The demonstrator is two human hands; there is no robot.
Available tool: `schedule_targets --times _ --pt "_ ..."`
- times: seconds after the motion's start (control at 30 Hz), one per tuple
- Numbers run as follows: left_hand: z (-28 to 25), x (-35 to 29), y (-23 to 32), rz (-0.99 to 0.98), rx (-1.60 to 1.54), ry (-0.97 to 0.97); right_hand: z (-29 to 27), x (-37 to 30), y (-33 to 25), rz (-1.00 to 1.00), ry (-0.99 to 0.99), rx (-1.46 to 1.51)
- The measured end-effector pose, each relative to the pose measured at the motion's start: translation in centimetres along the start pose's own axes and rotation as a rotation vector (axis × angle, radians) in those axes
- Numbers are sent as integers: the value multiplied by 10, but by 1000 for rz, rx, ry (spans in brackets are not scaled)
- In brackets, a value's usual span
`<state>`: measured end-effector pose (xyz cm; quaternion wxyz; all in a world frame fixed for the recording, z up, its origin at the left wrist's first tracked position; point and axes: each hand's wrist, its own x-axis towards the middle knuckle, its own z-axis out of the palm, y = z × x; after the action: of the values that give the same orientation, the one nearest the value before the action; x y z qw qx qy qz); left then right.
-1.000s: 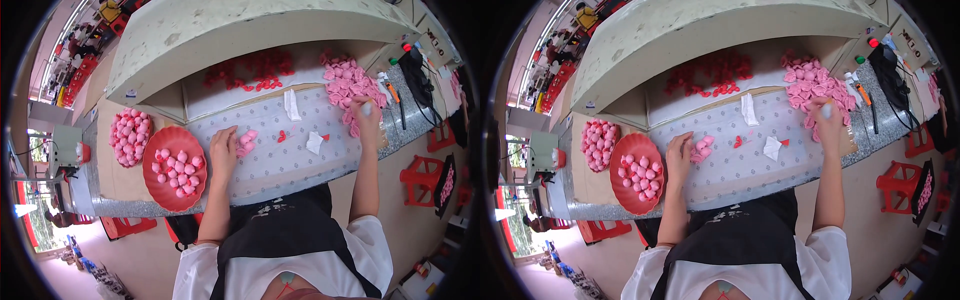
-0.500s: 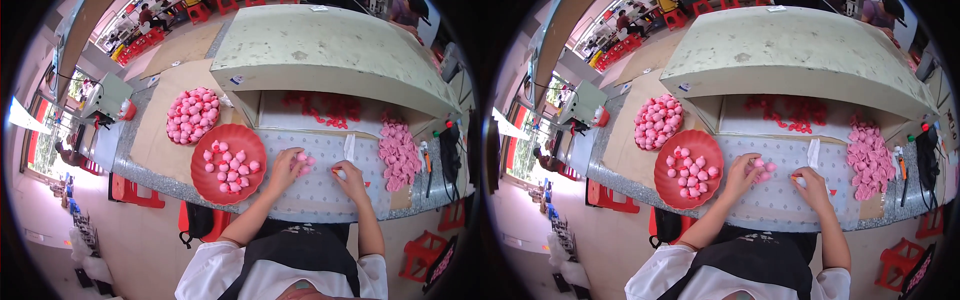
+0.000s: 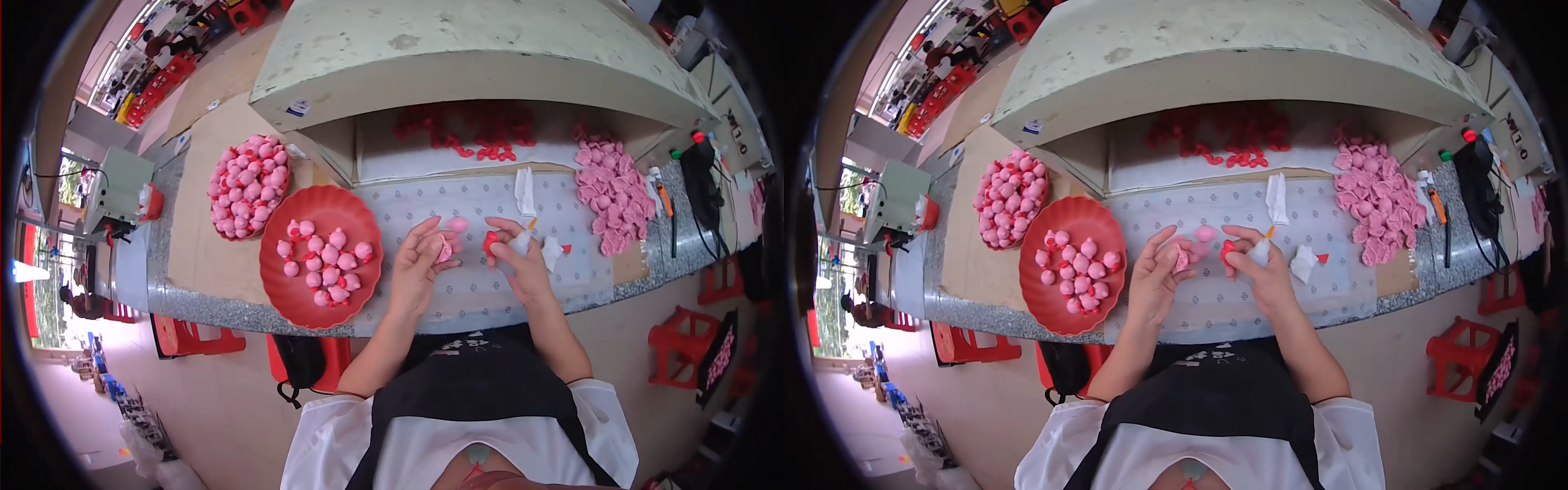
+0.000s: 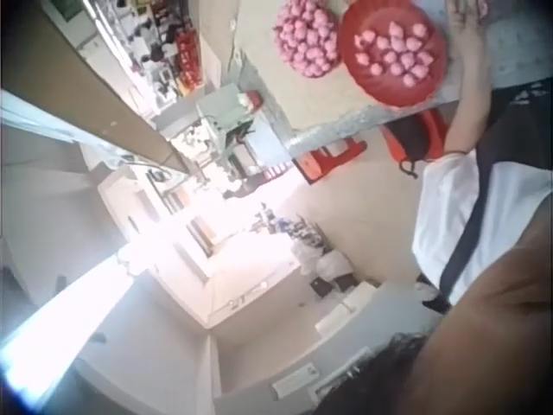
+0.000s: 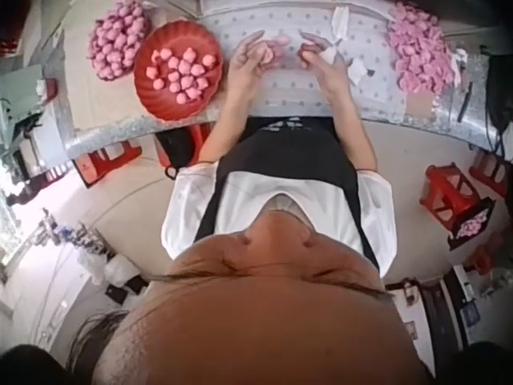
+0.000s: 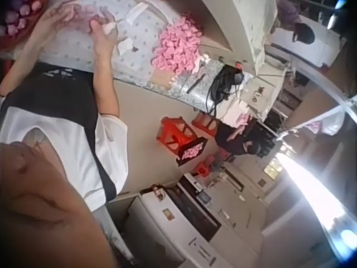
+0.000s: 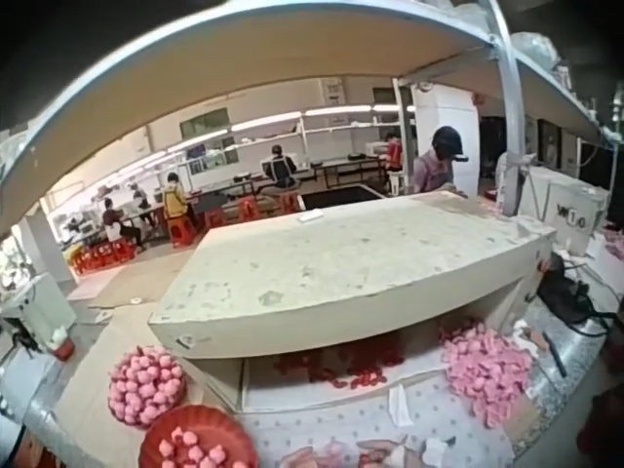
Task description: Assembling small pink plastic toy parts by applying glue from a bottle.
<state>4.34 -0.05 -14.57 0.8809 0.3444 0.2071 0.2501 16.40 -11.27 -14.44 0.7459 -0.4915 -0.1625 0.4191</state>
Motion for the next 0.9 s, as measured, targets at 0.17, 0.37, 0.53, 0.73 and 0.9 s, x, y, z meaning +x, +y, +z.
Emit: schedule_targets --times 0.17,0.37,0.53,0.73,0.9 --pt "-2 0 -9 85 324 113 0 -5 5 66 -15 80" --pt "2 -1 -20 332 449 75 11 -12 11 52 -45 29" --pt "13 -6 -16 395 578 138 22 -7 17 -32 -23 -11" --pt "10 -9 -13 562 874 56 21 -13 25 -242 79 -321" --pt "17 -23 -8 608 1008 51 14 -23 27 -123 30 -155"
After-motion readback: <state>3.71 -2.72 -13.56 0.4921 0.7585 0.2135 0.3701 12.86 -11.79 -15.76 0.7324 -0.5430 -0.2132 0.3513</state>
